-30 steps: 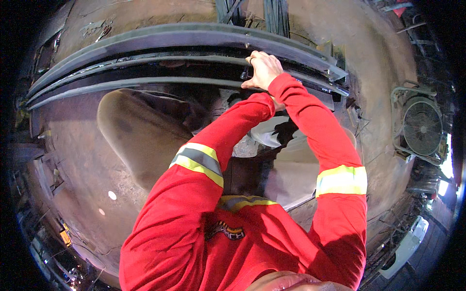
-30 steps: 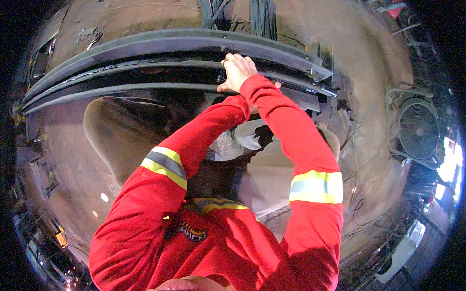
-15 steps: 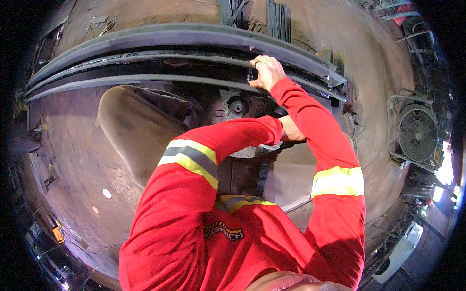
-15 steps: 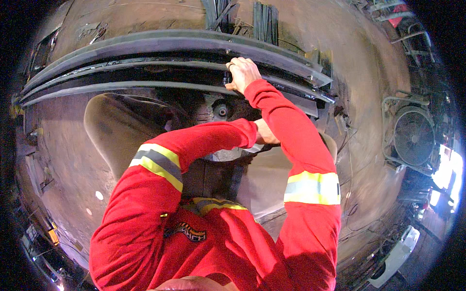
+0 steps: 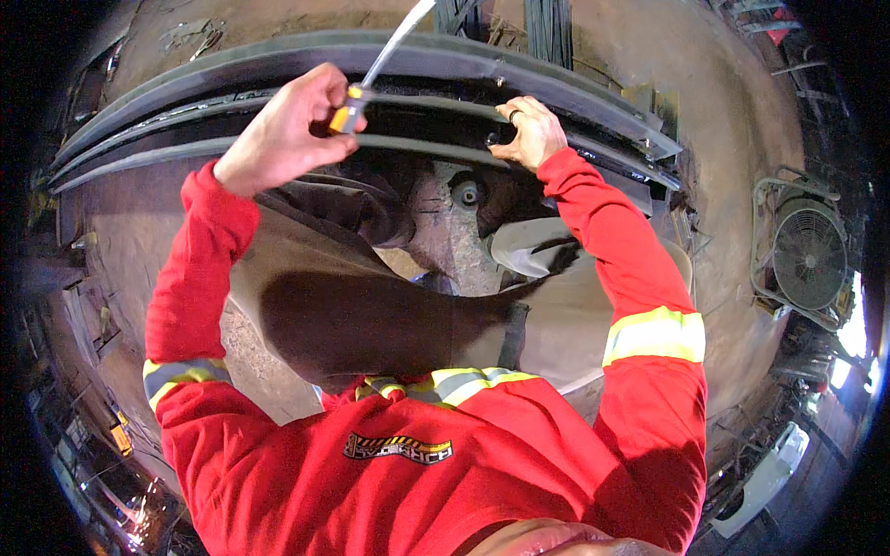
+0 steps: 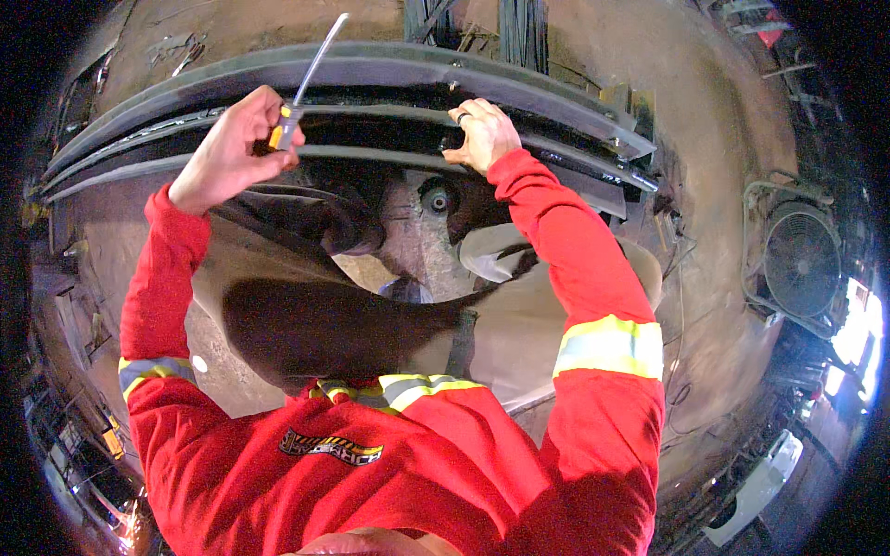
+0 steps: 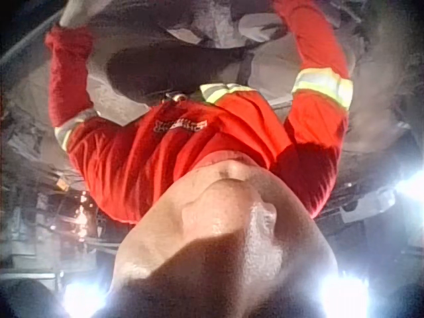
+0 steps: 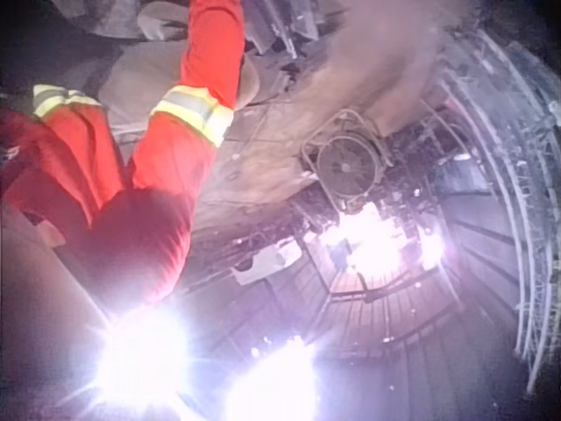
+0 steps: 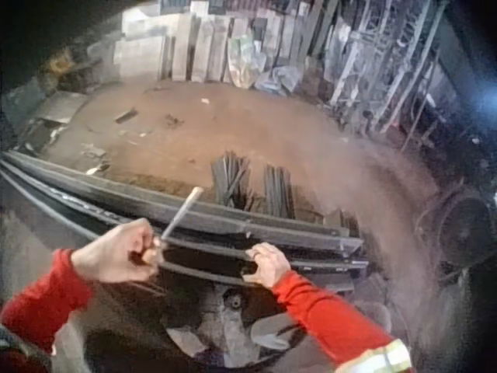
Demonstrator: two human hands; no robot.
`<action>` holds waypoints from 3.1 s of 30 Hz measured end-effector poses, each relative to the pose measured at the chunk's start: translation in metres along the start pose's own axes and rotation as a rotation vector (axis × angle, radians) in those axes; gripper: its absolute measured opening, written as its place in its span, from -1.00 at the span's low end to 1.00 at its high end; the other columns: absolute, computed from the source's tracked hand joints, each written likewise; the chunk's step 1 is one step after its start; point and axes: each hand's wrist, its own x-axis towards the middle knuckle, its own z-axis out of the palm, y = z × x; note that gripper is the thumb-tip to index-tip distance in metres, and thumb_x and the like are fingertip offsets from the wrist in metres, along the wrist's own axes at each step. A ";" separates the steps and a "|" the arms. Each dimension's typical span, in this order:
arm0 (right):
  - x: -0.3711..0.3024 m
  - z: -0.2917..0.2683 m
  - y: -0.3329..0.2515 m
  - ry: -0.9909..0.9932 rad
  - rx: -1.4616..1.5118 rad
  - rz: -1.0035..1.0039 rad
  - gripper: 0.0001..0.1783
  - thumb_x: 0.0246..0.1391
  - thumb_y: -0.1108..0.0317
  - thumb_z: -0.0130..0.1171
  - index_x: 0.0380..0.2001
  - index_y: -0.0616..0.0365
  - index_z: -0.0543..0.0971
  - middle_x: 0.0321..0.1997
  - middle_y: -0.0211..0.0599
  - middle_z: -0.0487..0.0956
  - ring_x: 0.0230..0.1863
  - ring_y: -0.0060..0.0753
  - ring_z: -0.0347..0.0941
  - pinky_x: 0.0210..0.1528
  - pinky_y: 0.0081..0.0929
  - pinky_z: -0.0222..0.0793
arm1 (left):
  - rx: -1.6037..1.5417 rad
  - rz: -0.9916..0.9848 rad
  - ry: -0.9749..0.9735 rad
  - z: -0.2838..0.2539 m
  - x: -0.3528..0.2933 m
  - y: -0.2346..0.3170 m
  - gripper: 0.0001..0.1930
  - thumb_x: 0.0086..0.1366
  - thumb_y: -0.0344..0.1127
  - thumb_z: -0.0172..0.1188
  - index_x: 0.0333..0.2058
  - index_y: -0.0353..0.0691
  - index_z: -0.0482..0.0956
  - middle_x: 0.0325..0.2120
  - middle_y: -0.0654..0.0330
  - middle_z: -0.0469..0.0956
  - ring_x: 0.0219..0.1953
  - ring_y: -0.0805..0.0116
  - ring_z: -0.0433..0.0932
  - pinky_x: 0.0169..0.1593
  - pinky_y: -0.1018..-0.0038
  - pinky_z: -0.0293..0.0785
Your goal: The person sits on the floor and uses a screwdriver to fasten bolts onto a curved metal frame. They repeatedly tighten fasteners along the length of the frame, occasionally adjusting the position of the metal pieces to align the holes.
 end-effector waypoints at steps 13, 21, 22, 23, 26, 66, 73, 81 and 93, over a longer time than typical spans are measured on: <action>-0.001 0.001 0.001 -0.011 0.035 -0.001 -0.37 -0.55 0.22 0.47 -0.27 0.27 0.56 -0.22 -0.21 0.52 -0.12 -0.17 0.42 -0.02 -0.38 0.36 | 0.661 0.097 -0.155 0.058 0.036 -0.091 -0.66 0.30 -0.03 -0.01 -0.16 -0.18 0.43 -0.40 -0.03 0.55 -0.36 -0.07 0.53 -0.34 0.14 0.42; 0.001 0.001 0.001 -0.011 0.033 0.000 -0.38 -0.52 0.24 0.46 -0.25 0.27 0.56 -0.19 -0.16 0.54 -0.11 -0.15 0.44 0.01 -0.38 0.37 | 0.716 0.106 -0.166 0.075 0.050 -0.106 -0.65 0.29 -0.02 0.00 -0.16 -0.19 0.43 -0.42 -0.04 0.52 -0.37 -0.08 0.51 -0.33 0.11 0.42; 0.002 0.000 -0.002 -0.005 0.026 0.001 -0.39 -0.52 0.27 0.46 -0.25 0.28 0.56 -0.18 -0.13 0.54 -0.11 -0.13 0.46 0.01 -0.38 0.38 | 0.699 0.119 -0.157 0.076 0.051 -0.107 -0.65 0.29 -0.01 -0.01 -0.17 -0.18 0.44 -0.44 -0.05 0.52 -0.37 -0.08 0.52 -0.33 0.11 0.42; 0.001 -0.001 -0.001 -0.010 0.026 0.009 -0.39 -0.51 0.27 0.46 -0.25 0.28 0.56 -0.17 -0.13 0.54 -0.10 -0.12 0.45 0.02 -0.37 0.38 | 0.681 0.132 -0.148 0.076 0.050 -0.109 -0.64 0.29 0.01 -0.01 -0.18 -0.17 0.44 -0.45 -0.05 0.52 -0.38 -0.08 0.52 -0.33 0.11 0.42; 0.002 -0.001 -0.002 -0.018 0.030 0.021 -0.38 -0.51 0.25 0.46 -0.24 0.28 0.56 -0.15 -0.12 0.54 -0.08 -0.12 0.44 0.04 -0.37 0.36 | 0.681 0.134 -0.139 0.077 0.050 -0.109 -0.63 0.29 0.03 -0.02 -0.18 -0.16 0.45 -0.46 -0.06 0.53 -0.39 -0.08 0.52 -0.34 0.11 0.42; -0.001 0.003 0.006 -0.039 -0.011 -0.007 -0.32 -0.50 0.14 0.45 -0.20 0.25 0.55 -0.19 -0.24 0.51 -0.07 -0.22 0.40 0.06 -0.42 0.31 | 0.697 0.126 -0.205 0.078 0.052 -0.114 -0.66 0.29 -0.03 0.01 -0.11 -0.14 0.42 -0.45 -0.11 0.53 -0.35 -0.14 0.52 -0.31 0.07 0.42; -0.001 0.003 0.006 -0.041 -0.002 -0.011 -0.32 -0.49 0.14 0.45 -0.20 0.26 0.55 -0.19 -0.23 0.51 -0.07 -0.22 0.40 0.06 -0.41 0.32 | 0.657 0.124 -0.209 0.077 0.052 -0.114 -0.66 0.27 -0.04 0.03 -0.12 -0.13 0.43 -0.45 -0.12 0.52 -0.35 -0.15 0.51 -0.30 0.07 0.42; 0.000 0.001 0.004 -0.045 0.007 -0.006 -0.33 -0.49 0.13 0.45 -0.21 0.26 0.55 -0.20 -0.24 0.51 -0.08 -0.22 0.40 0.05 -0.40 0.32 | 0.651 0.204 -0.205 0.086 0.064 -0.116 -0.68 0.26 -0.07 0.06 -0.13 -0.14 0.43 -0.47 -0.10 0.51 -0.36 -0.15 0.51 -0.31 0.07 0.41; 0.000 -0.001 0.006 -0.047 0.049 0.000 -0.35 -0.53 0.21 0.46 -0.23 0.28 0.56 -0.20 -0.12 0.51 -0.11 -0.11 0.43 0.03 -0.35 0.35 | 0.664 0.096 -0.184 0.093 0.068 -0.086 -0.65 0.17 -0.13 0.10 -0.10 -0.14 0.45 -0.34 -0.08 0.56 -0.24 -0.09 0.53 -0.18 0.10 0.44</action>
